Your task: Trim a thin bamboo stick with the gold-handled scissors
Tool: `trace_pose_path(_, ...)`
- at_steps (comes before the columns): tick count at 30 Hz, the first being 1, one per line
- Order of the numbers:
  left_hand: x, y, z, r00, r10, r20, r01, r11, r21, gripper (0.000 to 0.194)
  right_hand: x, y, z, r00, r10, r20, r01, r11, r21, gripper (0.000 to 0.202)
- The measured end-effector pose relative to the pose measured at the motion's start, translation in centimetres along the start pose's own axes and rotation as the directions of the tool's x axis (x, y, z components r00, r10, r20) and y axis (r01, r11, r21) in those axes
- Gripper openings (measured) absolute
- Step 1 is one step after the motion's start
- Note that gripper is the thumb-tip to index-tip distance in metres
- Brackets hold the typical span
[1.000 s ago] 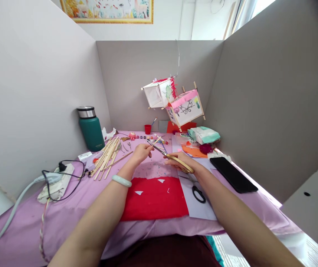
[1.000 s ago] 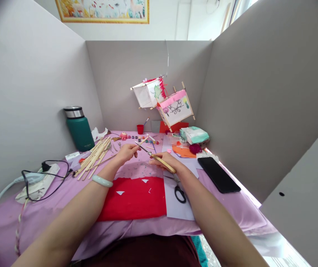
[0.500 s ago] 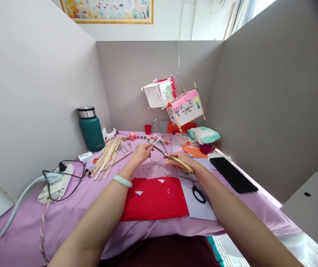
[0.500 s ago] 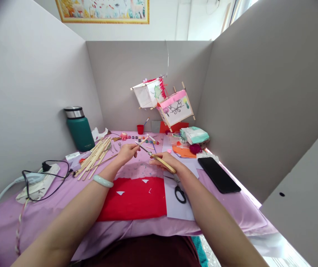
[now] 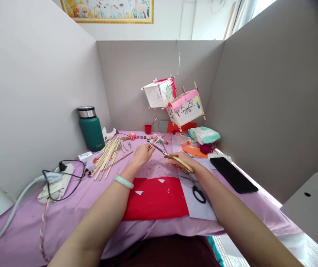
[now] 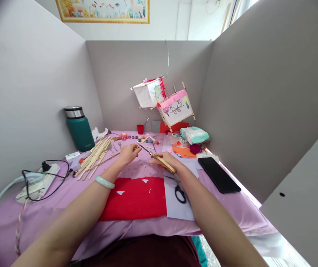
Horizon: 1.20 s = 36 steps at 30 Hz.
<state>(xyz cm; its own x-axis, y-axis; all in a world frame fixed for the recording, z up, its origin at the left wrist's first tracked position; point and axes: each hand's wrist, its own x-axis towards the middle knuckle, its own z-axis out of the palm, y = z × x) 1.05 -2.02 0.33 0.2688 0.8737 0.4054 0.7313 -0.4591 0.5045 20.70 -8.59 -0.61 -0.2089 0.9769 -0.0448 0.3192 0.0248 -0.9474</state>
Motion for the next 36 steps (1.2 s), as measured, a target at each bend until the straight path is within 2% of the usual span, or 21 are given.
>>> trace_pose_path(4, -0.2, -0.2, 0.2, 0.999, 0.026, -0.043, -0.024, 0.999, 0.036, 0.028, -0.1, -0.1, 0.0, 1.0, 0.0, 0.011, 0.0, 1.0, 0.006, 0.047)
trace_pose_path(9, -0.1, -0.3, 0.1, 0.999, 0.024, -0.044, -0.025, 0.999, -0.033, 0.031, 0.0, 0.1, -0.1, 1.0, -0.004, 0.024, 0.004, 1.0, 0.011, 0.046)
trace_pose_path(11, 0.1, -0.4, -0.1, 1.0, -0.024, 0.004, 0.024, 0.992, -0.124, 0.029, 0.1, 0.2, -0.1, 1.0, -0.006, 0.027, 0.006, 1.0, 0.004, 0.047)
trace_pose_path(13, 0.3, -0.6, -0.3, 0.99, -0.094, 0.103, 0.117, 0.96, -0.254, 0.029, 0.2, 0.3, -0.2, 0.999, -0.005, 0.035, 0.005, 1.0, 0.0, 0.048)
trace_pose_path(16, 0.5, -1.0, -0.5, 0.948, -0.141, 0.286, 0.256, 0.871, -0.419, 0.033, 0.1, 0.4, -0.3, 0.999, -0.002, 0.052, 0.002, 1.0, 0.001, 0.049)
trace_pose_path(18, 0.6, -1.1, -0.6, 0.93, -0.143, 0.339, 0.291, 0.849, -0.441, 0.034, 0.1, 0.4, -0.3, 0.998, 0.002, 0.057, -0.002, 1.0, 0.002, 0.049)
trace_pose_path(20, 0.6, -1.0, -0.6, 0.945, -0.152, 0.289, 0.258, 0.889, -0.377, 0.033, 0.2, 0.4, -0.3, 0.999, 0.011, 0.051, -0.011, 1.0, -0.001, 0.049)
trace_pose_path(23, 0.4, -0.6, -0.4, 0.99, -0.077, 0.118, 0.097, 0.979, -0.177, 0.031, 0.3, 0.5, -0.3, 1.0, 0.018, 0.022, -0.018, 1.0, 0.001, 0.049)
trace_pose_path(25, 0.2, -0.4, -0.2, 0.999, -0.005, 0.034, 0.007, 0.998, -0.06, 0.028, 0.5, 0.6, -0.2, 1.0, 0.013, 0.006, -0.013, 1.0, 0.003, 0.048)
trace_pose_path(28, -0.1, -0.3, 0.0, 0.999, 0.024, -0.033, -0.024, 1.0, 0.018, 0.025, 0.5, 0.6, -0.2, 1.0, 0.008, 0.004, -0.008, 1.0, 0.003, 0.047)
trace_pose_path(33, -0.1, -0.3, 0.0, 0.999, 0.033, -0.024, -0.032, 0.999, 0.022, 0.027, 0.2, 0.4, -0.2, 1.0, 0.016, 0.018, -0.016, 1.0, 0.006, 0.048)
trace_pose_path(36, 0.2, -0.5, -0.3, 0.999, -0.021, 0.048, 0.025, 0.995, -0.095, 0.028, 0.1, 0.4, -0.2, 1.0, 0.02, 0.018, -0.02, 1.0, -0.009, 0.049)
